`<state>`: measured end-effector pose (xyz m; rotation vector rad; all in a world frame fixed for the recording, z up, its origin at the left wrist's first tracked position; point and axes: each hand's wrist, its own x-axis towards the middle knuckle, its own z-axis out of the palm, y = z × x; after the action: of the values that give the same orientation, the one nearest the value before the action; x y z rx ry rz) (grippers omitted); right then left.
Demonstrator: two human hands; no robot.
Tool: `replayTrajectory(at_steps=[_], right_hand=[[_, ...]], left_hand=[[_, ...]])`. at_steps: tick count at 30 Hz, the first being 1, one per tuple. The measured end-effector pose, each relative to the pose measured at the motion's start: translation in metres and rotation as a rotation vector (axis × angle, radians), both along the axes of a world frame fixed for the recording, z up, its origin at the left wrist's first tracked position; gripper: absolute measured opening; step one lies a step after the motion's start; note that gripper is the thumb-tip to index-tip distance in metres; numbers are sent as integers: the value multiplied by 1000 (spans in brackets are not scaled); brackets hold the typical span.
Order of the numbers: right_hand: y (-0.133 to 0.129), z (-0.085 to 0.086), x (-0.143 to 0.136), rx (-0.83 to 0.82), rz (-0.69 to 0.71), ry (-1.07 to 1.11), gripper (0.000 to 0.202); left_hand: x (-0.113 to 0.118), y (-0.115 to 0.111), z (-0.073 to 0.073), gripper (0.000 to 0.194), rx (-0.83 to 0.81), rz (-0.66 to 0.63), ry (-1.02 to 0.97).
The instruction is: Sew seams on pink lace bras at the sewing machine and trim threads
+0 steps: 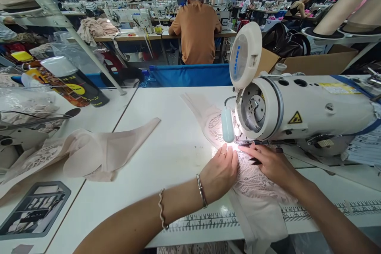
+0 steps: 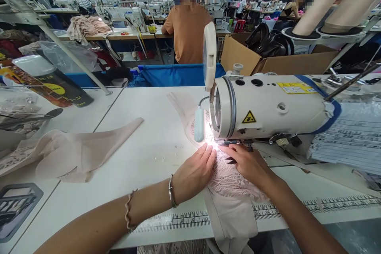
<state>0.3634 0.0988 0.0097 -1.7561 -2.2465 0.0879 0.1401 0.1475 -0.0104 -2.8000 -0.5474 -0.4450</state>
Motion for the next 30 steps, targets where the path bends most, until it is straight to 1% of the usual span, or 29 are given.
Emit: replayTrajectory(at_steps=[2, 8, 13, 17, 21, 25, 27, 29, 30], right_hand=[[-2, 3, -3, 44, 54, -31, 67], [1, 0, -3, 48, 81, -50, 78], [1, -4, -3, 61, 72, -47, 68], [1, -7, -3, 90, 63, -57, 65], [2, -10, -1, 114, 70, -84, 60], [2, -9, -2, 135, 54, -96, 59], [2, -7, -5, 143, 52, -94, 57], [1, -6, -8, 133, 50, -79, 56], [1, -5, -10, 127, 47, -68, 56]], left_hand=[[-1, 3, 0, 42, -1, -14, -5], [-5, 10, 4, 39, -53, -28, -50], [-9, 19, 10, 34, -122, -46, -31], [-11, 27, 10, 33, -140, -52, -39], [-16, 37, 10, 36, -197, -93, -32], [-22, 53, 17, 38, -272, -126, -14], [-22, 58, 21, 37, -280, -136, 5], [-19, 56, 23, 36, -253, -114, -4], [-15, 51, 24, 35, -237, -98, -22]])
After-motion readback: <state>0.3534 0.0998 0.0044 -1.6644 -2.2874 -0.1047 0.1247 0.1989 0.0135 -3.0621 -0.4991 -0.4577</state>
